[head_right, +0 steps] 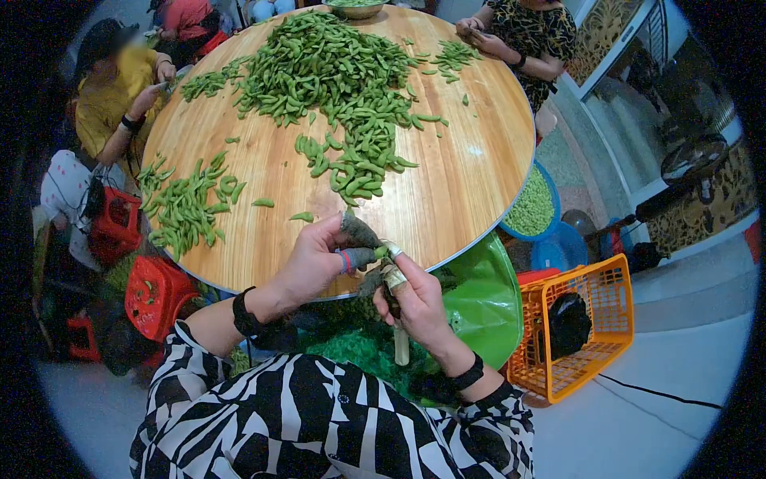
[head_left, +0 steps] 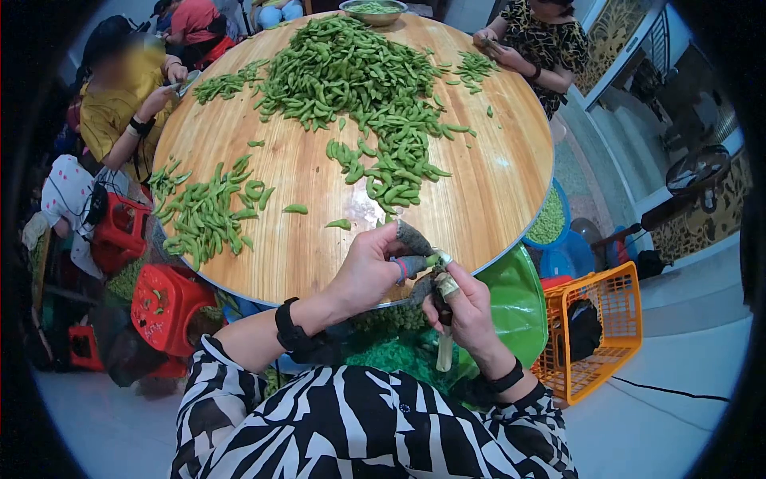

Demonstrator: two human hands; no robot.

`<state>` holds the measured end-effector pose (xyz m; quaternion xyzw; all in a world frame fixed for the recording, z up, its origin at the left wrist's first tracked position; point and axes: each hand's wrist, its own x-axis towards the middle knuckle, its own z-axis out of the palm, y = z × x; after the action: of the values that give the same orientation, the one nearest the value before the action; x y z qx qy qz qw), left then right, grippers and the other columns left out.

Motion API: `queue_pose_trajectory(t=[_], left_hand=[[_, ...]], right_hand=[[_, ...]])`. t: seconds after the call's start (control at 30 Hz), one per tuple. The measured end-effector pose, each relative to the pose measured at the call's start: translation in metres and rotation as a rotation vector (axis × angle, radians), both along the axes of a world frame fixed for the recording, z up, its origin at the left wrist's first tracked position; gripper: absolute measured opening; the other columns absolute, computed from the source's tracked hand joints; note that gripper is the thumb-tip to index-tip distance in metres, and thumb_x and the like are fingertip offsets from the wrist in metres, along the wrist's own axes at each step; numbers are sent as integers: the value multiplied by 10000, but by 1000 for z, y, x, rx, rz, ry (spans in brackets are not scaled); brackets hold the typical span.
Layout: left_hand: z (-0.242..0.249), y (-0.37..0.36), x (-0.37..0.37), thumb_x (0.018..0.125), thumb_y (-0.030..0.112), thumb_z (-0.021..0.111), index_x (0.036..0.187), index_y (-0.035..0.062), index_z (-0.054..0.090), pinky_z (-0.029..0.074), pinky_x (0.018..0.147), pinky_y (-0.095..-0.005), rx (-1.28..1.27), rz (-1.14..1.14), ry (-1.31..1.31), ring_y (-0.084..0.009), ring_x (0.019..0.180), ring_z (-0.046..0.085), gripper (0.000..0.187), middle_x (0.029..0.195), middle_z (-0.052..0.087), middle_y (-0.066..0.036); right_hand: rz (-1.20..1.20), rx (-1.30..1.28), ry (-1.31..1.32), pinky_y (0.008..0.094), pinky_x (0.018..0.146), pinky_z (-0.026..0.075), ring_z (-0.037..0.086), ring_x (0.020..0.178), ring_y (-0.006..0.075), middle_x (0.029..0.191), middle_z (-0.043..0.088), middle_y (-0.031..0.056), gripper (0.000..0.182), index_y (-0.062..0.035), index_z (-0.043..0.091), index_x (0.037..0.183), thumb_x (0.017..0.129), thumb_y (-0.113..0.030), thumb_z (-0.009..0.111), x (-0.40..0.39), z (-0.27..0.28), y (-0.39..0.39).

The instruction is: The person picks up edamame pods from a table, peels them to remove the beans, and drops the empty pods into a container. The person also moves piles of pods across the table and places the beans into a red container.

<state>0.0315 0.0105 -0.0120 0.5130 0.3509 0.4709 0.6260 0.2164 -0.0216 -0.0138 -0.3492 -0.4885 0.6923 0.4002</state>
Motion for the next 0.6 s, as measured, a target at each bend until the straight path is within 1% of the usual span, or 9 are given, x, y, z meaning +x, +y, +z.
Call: queue_pose_trajectory(t=[0.1, 0.13, 0.23, 0.3, 0.37, 0.43, 0.5, 0.57, 0.6], left_hand=[[0, -3, 2, 827, -41, 627, 1023, 14, 583, 495, 776, -253, -4, 31, -35, -106, 875, 605, 208, 965, 645, -49], [2, -6, 3, 828, -45, 622, 1025, 12, 570, 496, 799, -259, -1, 54, -18, -114, 887, 607, 211, 969, 642, -52], [5, -11, 7, 831, -53, 608, 1032, 10, 548, 496, 822, -266, 21, 92, -17, -126, 901, 608, 219, 973, 637, -58], [4, -14, 9, 833, -56, 599, 1038, 10, 539, 496, 823, -267, 45, 103, -34, -130, 904, 608, 224, 974, 634, -60], [3, -15, 12, 812, -91, 552, 996, -21, 529, 497, 806, -285, 159, 195, 105, -139, 893, 614, 198, 933, 642, -83], [0, -14, 11, 795, -96, 545, 998, -19, 521, 502, 779, -278, 184, 195, 104, -145, 865, 620, 219, 924, 643, -83], [2, -10, 11, 798, -94, 559, 990, -9, 524, 502, 715, -256, 92, 166, 23, -131, 809, 618, 212, 896, 644, -78], [9, -6, 7, 794, -79, 598, 970, 9, 518, 496, 645, -244, -106, 96, -83, -131, 750, 622, 212, 866, 645, -80], [13, -5, 8, 794, -79, 598, 970, 9, 518, 496, 645, -244, -82, 75, -103, -131, 750, 622, 212, 866, 645, -80]], right_hand=[[-40, -7, 16, 199, 421, 374, 474, 470, 93, 640, 553, 89, 360, -1, 445, 1281, 996, -215, 396, -1, -2, -1], [-39, -7, 13, 199, 421, 374, 474, 470, 93, 640, 553, 89, 360, -1, 445, 1281, 996, -215, 396, -1, -2, -1], [-49, 0, -17, 194, 416, 364, 462, 466, 83, 637, 547, 66, 356, -6, 460, 1291, 988, -185, 407, 0, 0, -2], [-79, 27, 10, 178, 433, 359, 438, 482, 47, 628, 519, 6, 370, -76, 462, 1347, 990, -148, 395, -3, -1, -2], [-104, 23, -44, 177, 435, 356, 436, 486, 40, 629, 516, -2, 369, -89, 473, 1344, 984, -132, 400, -3, -5, -4], [-113, 15, -85, 177, 442, 356, 434, 495, 32, 636, 515, -16, 373, -110, 488, 1341, 976, -110, 412, 0, -5, -2], [-101, 47, -78, 176, 456, 360, 434, 506, 30, 667, 533, -22, 380, -111, 486, 1346, 972, -103, 423, 0, -3, -1], [-80, 116, -88, 174, 470, 360, 435, 519, 32, 735, 565, -17, 391, -98, 473, 1357, 968, -90, 432, 3, -5, -1], [-59, 148, -97, 174, 475, 359, 436, 528, 33, 777, 581, -12, 398, -90, 465, 1362, 966, -79, 435, 5, -7, -2]])
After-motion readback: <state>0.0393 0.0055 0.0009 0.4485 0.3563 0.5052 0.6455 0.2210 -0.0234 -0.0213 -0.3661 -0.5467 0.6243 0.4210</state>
